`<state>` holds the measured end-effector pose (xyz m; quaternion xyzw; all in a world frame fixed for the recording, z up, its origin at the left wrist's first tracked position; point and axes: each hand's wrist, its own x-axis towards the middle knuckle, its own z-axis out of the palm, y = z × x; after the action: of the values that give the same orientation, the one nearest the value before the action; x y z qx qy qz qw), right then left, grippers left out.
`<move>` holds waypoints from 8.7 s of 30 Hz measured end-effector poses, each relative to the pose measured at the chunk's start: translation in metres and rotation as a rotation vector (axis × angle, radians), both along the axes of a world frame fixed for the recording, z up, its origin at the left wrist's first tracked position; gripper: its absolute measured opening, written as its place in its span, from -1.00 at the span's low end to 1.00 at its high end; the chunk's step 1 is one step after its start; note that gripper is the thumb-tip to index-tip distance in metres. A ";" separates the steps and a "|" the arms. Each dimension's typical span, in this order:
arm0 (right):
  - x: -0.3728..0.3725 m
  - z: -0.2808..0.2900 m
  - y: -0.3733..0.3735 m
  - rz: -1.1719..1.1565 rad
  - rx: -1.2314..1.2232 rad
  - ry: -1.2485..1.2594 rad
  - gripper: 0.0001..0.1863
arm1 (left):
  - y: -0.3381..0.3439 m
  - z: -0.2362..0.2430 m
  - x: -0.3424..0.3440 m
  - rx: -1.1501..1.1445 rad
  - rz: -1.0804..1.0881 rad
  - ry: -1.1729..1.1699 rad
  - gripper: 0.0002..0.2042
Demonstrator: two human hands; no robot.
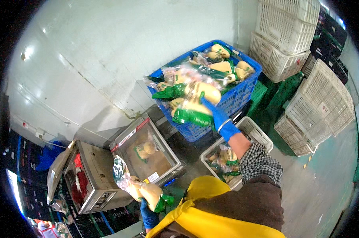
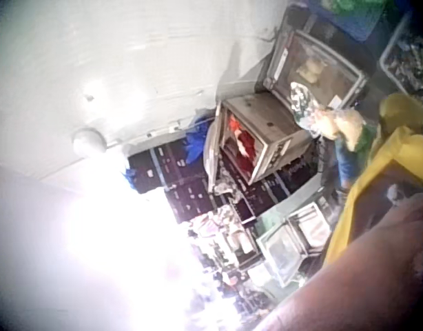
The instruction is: The person repeatedly picks packaged fruit from a blue crate, opens the plastic bags, places the fruit into a vacuum-sealing machine, seals them, and then transfers the sealed packages into a white basket. The process is repeated multiple times throughout the clip.
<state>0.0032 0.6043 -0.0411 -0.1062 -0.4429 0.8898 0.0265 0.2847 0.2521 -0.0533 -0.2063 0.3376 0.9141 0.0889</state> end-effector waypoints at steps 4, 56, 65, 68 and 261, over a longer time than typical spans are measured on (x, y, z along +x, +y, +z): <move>-0.021 -0.006 0.060 -0.156 -0.246 0.006 -0.50 | 0.011 0.011 -0.030 -0.065 -0.019 0.057 -0.38; -0.096 0.035 -0.209 0.704 0.094 0.149 -0.75 | -0.041 -0.039 0.000 -0.439 0.429 -0.282 -0.79; 0.197 -0.044 -0.377 1.768 0.284 0.117 -0.75 | -0.077 -0.093 0.209 -0.985 1.140 -0.479 -0.55; 0.277 -0.060 -0.406 1.940 0.426 0.118 -0.74 | -0.111 -0.084 0.336 -0.967 1.348 -0.680 -0.48; 0.625 -0.234 -0.753 1.891 1.257 2.024 0.18 | -0.213 -0.170 0.631 -1.136 0.065 -1.540 -0.02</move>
<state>0.6286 -0.1491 -0.2746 0.8721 -0.4375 -0.0517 -0.2130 0.9156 0.0391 -0.2230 -0.7724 0.5735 0.2294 0.1478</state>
